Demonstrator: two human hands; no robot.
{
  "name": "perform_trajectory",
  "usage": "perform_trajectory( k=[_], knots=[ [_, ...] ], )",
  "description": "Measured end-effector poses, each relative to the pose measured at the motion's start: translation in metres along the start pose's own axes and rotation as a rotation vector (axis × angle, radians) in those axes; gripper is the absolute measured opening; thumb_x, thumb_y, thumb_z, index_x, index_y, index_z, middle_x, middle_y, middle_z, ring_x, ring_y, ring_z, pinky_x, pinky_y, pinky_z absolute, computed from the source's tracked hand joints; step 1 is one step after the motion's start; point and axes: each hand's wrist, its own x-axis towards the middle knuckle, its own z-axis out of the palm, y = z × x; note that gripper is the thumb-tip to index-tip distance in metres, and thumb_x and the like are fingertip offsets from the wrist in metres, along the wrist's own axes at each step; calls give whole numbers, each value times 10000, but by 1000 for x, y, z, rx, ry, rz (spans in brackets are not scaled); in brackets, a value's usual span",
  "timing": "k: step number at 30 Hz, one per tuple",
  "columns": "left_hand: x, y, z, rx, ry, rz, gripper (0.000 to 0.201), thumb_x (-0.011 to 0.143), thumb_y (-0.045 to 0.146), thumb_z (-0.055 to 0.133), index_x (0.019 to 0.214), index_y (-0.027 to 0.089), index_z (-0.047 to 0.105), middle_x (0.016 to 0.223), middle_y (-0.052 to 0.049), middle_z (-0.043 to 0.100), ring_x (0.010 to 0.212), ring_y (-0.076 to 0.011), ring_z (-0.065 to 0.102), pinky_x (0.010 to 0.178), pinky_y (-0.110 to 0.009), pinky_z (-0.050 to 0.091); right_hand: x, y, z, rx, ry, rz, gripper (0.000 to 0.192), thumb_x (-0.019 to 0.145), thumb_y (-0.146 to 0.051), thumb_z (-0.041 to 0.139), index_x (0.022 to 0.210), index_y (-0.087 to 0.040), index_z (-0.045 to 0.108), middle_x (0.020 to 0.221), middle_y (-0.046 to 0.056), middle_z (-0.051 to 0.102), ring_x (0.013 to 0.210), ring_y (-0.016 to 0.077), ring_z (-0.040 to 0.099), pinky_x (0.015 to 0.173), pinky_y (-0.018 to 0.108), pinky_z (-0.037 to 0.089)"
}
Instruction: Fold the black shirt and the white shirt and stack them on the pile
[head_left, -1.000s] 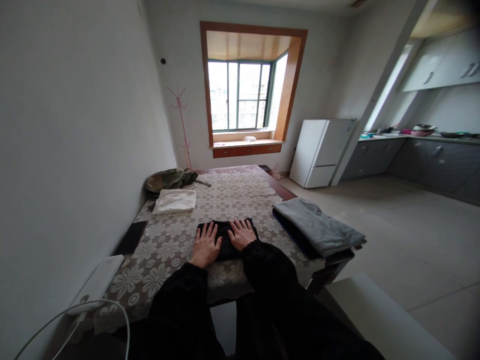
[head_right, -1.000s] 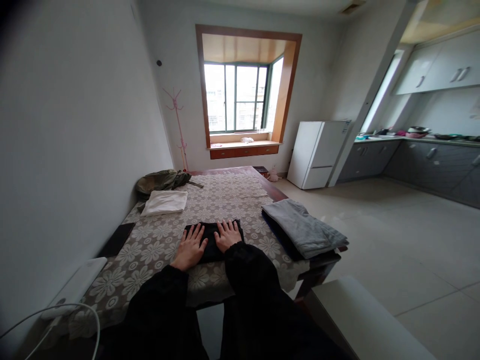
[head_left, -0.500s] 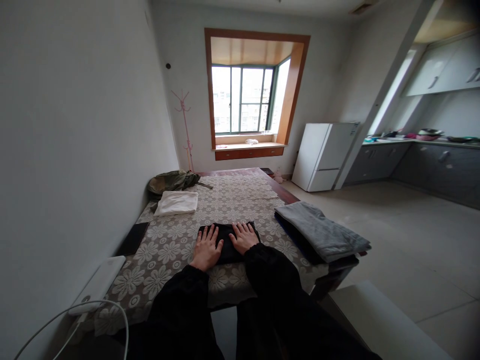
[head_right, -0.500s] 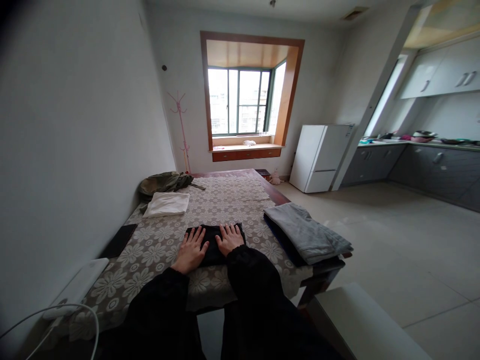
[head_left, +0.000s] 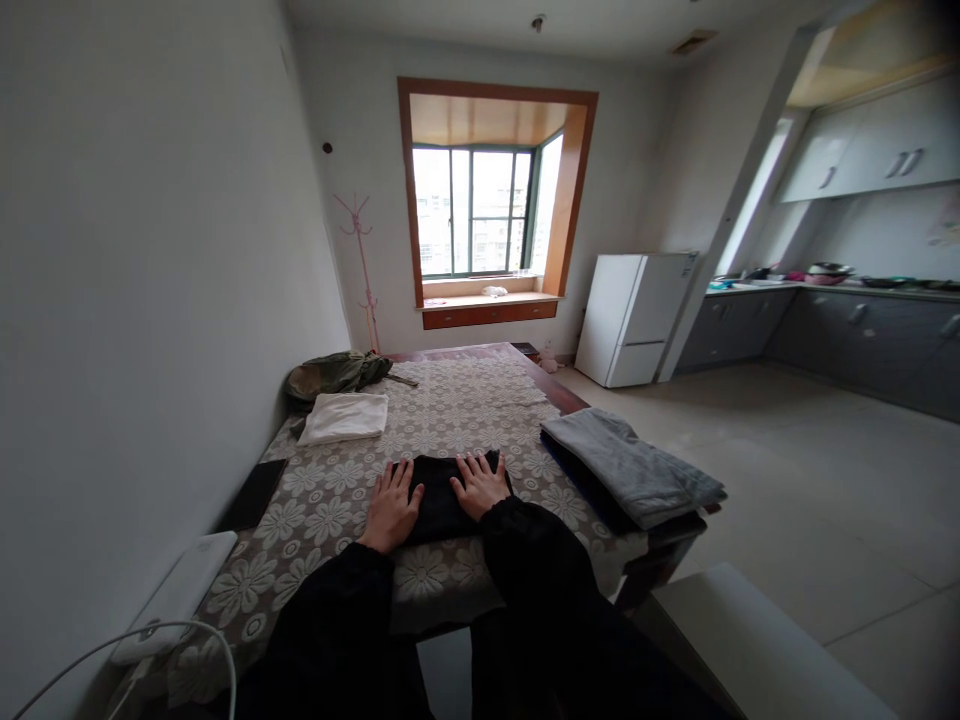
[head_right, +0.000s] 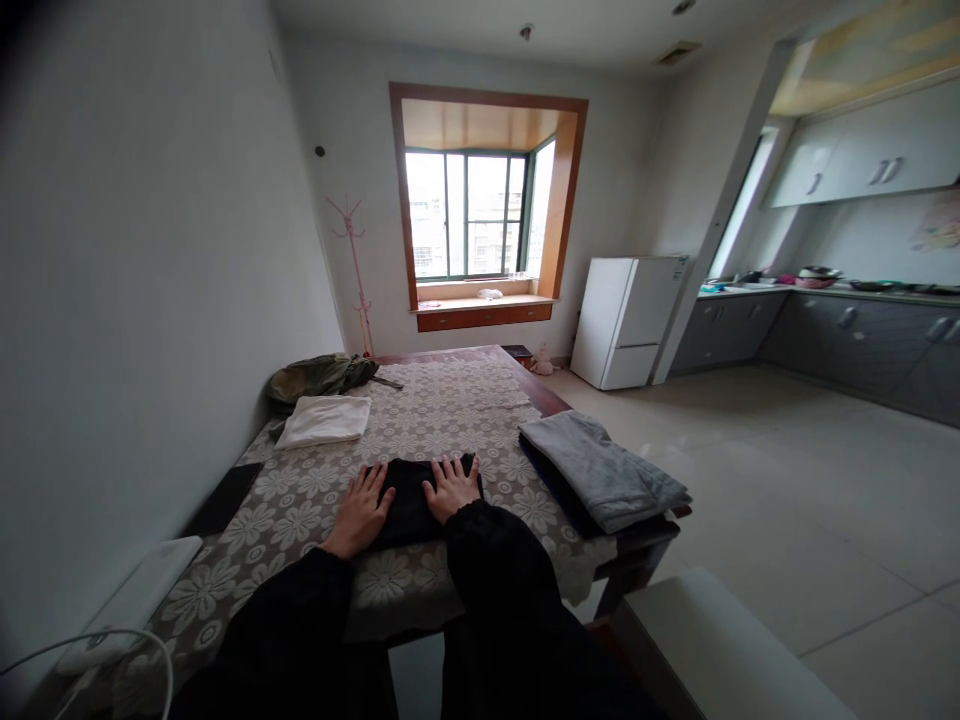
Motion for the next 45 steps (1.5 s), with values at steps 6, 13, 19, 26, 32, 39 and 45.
perform_trajectory(
  k=[6,13,19,26,32,39,45],
  knots=[
    [-4,-16,0,-8,49,-296,789,1010,562,334,1573,11,364,1663,-262,324,1600,-382,157,1278,-575,149,-1,1,-2,18,0,-3,648,1058,-539,290,1636,-248,328,1687,93,336,1574,323,213,1222,683,-98],
    [-2,-25,-3,-125,60,-281,606,1006,511,400,1429,116,584,1624,-210,438,1572,-353,281,1261,-551,241,-2,1,-3,26,19,2,659,1050,-529,322,1632,-220,335,1682,110,344,1566,314,236,1238,655,-68],
    [-3,-24,-10,-637,131,-212,505,985,446,505,1401,171,583,1349,-168,711,1321,-305,632,1108,-468,488,-4,2,-2,22,59,5,649,1043,-509,356,1624,-221,346,1681,116,346,1567,312,237,1248,635,-31],
    [0,-16,-13,-1147,63,-238,674,913,582,648,1437,175,528,1152,-144,793,1047,-300,768,903,-445,624,-7,4,-1,13,146,-4,650,1008,-412,438,1613,-188,354,1695,120,314,1571,309,223,1265,598,22],
    [-1,-12,-18,-1234,98,-147,585,823,602,729,1221,177,676,1062,-101,808,1003,-290,768,899,-441,625,-6,10,-1,97,216,43,705,948,-337,530,1614,-213,333,1695,126,305,1579,303,218,1269,578,143],
    [-9,-5,-27,-1183,267,-98,537,848,595,659,1221,210,647,1200,-87,768,1118,-268,722,989,-412,573,3,54,-4,762,334,173,893,812,-476,714,1580,-202,350,1613,162,435,1524,305,370,1225,494,352],
    [-13,-8,-33,-1391,274,-167,571,774,565,763,1204,208,648,1184,-84,770,1119,-289,720,988,-420,571,-5,77,-11,1401,-89,88,612,715,-484,808,1235,-194,669,1163,133,771,1118,338,729,1077,530,523]
  ],
)
